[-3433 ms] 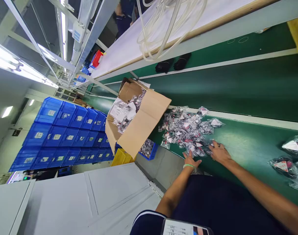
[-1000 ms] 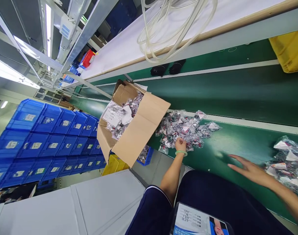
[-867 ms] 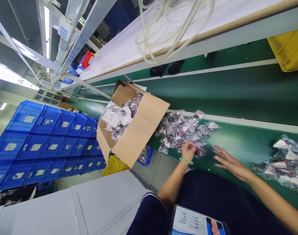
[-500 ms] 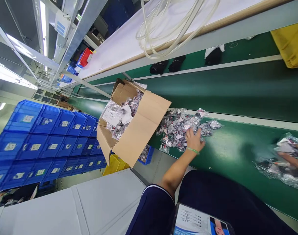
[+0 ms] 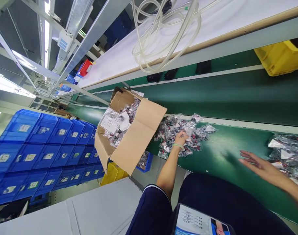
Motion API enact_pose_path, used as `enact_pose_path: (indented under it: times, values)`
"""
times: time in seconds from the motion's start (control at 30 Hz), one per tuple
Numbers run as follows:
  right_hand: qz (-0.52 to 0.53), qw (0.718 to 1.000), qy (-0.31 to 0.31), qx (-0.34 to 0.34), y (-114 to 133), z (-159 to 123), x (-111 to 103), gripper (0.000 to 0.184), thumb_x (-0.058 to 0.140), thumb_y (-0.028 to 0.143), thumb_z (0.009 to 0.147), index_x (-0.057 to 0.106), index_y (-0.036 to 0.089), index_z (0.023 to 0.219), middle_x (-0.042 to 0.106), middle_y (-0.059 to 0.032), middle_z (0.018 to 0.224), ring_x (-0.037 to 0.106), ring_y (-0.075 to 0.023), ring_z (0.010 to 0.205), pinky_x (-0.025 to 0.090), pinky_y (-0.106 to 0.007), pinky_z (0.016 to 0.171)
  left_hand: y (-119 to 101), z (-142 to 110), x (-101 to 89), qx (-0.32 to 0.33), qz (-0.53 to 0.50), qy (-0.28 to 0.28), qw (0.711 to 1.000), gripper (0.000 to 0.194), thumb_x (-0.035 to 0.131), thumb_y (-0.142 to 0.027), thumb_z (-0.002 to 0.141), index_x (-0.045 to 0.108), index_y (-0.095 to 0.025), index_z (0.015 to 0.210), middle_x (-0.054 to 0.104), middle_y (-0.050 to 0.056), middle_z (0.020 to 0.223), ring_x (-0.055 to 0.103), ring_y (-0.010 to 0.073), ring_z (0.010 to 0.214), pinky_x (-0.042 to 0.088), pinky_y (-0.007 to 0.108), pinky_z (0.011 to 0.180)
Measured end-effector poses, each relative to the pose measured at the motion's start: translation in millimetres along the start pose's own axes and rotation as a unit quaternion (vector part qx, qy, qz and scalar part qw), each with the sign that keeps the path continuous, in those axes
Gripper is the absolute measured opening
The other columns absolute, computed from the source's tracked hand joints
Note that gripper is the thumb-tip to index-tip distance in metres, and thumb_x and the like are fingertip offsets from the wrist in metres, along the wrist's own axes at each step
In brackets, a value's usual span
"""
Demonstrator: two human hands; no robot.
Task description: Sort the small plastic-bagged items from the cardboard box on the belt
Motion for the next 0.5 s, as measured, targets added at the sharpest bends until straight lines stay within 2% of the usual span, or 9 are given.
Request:
enact_pose_path:
  times: [0.07, 0.13, 0.17, 0.23, 0.3, 0.33, 0.4, 0.5]
  values:
    - [0.064, 0.996, 0.059, -0.003, 39, -4, 39, 0.106, 0.072, 0.079, 0.053, 0.042, 0.026, 0.139, 0.043, -0.0143, 0.145, 0.047, -0.0388, 0.127, 0.041, -0.052, 0.11, -5, -24, 13.4, -0.004, -0.064, 0.03, 0.998, 0.033, 0.06, -0.048, 0.082, 0.044, -0.02, 0.073, 0.045, -0.004, 0.063, 0.048, 0.0106, 0.057, 0.047, 0.025, 0.059]
    - [0.157, 0.983, 0.099, -0.011, 72, -6, 66, 0.115, 0.078, 0.073, 0.055, 0.029, 0.027, 0.148, 0.039, -0.0135, 0.148, 0.049, -0.034, 0.125, 0.048, -0.047, 0.103, -13, -50, 33.1, -0.005, -0.134, 0.076, 0.988, 0.048, 0.07, -0.061, 0.072, 0.046, -0.02, 0.074, 0.048, -0.004, 0.063, 0.048, 0.0098, 0.055, 0.046, 0.024, 0.057]
    - [0.21, 0.972, 0.108, -0.007, 82, -6, 74, 0.113, 0.082, 0.069, 0.055, 0.03, 0.028, 0.147, 0.046, -0.0123, 0.141, 0.054, -0.0309, 0.118, 0.054, -0.043, 0.096, -18, -61, 43.0, -0.006, -0.179, 0.104, 0.978, 0.054, 0.076, -0.064, 0.064, 0.048, -0.019, 0.074, 0.051, -0.003, 0.065, 0.05, 0.0099, 0.057, 0.047, 0.025, 0.058]
    - [0.307, 0.945, 0.108, 0.02, 91, -4, 80, 0.098, 0.089, 0.059, 0.054, 0.046, 0.027, 0.136, 0.061, -0.0068, 0.112, 0.061, -0.0232, 0.097, 0.06, -0.031, 0.077, -28, -80, 56.7, -0.02, -0.275, 0.154, 0.949, 0.064, 0.086, -0.066, 0.048, 0.053, -0.018, 0.076, 0.057, -0.002, 0.071, 0.051, 0.0097, 0.06, 0.048, 0.025, 0.06]
    - [0.368, 0.924, 0.09, 0.053, 87, -3, 73, 0.077, 0.094, 0.052, 0.049, 0.058, 0.025, 0.112, 0.062, -0.0021, 0.089, 0.061, -0.0187, 0.082, 0.058, -0.022, 0.064, -35, -92, 58.4, -0.051, -0.35, 0.173, 0.919, 0.069, 0.089, -0.065, 0.042, 0.056, -0.018, 0.079, 0.06, 0.0, 0.078, 0.05, 0.0091, 0.062, 0.048, 0.024, 0.059]
    - [0.385, 0.917, 0.081, 0.062, 84, -3, 67, 0.07, 0.095, 0.051, 0.047, 0.06, 0.025, 0.102, 0.062, -0.002, 0.087, 0.061, -0.0189, 0.083, 0.057, -0.022, 0.062, -36, -95, 55.9, -0.067, -0.368, 0.169, 0.912, 0.069, 0.09, -0.063, 0.041, 0.056, -0.018, 0.08, 0.061, 0.0, 0.081, 0.05, 0.0091, 0.063, 0.049, 0.025, 0.058]
    - [0.411, 0.906, 0.082, 0.065, 81, -8, 60, 0.062, 0.094, 0.054, 0.048, 0.057, 0.025, 0.09, 0.064, -0.0031, 0.1, 0.062, -0.0233, 0.094, 0.06, -0.029, 0.071, -36, -99, 52.2, -0.092, -0.395, 0.163, 0.899, 0.069, 0.093, -0.057, 0.039, 0.055, -0.019, 0.083, 0.061, 0.001, 0.087, 0.053, 0.0104, 0.065, 0.052, 0.027, 0.059]
    - [0.388, 0.91, 0.128, 0.066, 83, -20, 68, 0.06, 0.092, 0.055, 0.05, 0.058, 0.025, 0.088, 0.064, -0.0042, 0.11, 0.061, -0.0293, 0.102, 0.06, -0.044, 0.084, -32, -101, 64.7, -0.087, -0.41, 0.182, 0.89, 0.066, 0.094, -0.047, 0.04, 0.055, -0.02, 0.086, 0.057, -0.002, 0.082, 0.055, 0.0116, 0.068, 0.052, 0.027, 0.061]
Point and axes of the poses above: each hand's wrist, its own z-axis towards the middle knuckle, its own x-axis out of the palm, y = z × x, the point moved 7 cm from there along z, towards the middle knuckle
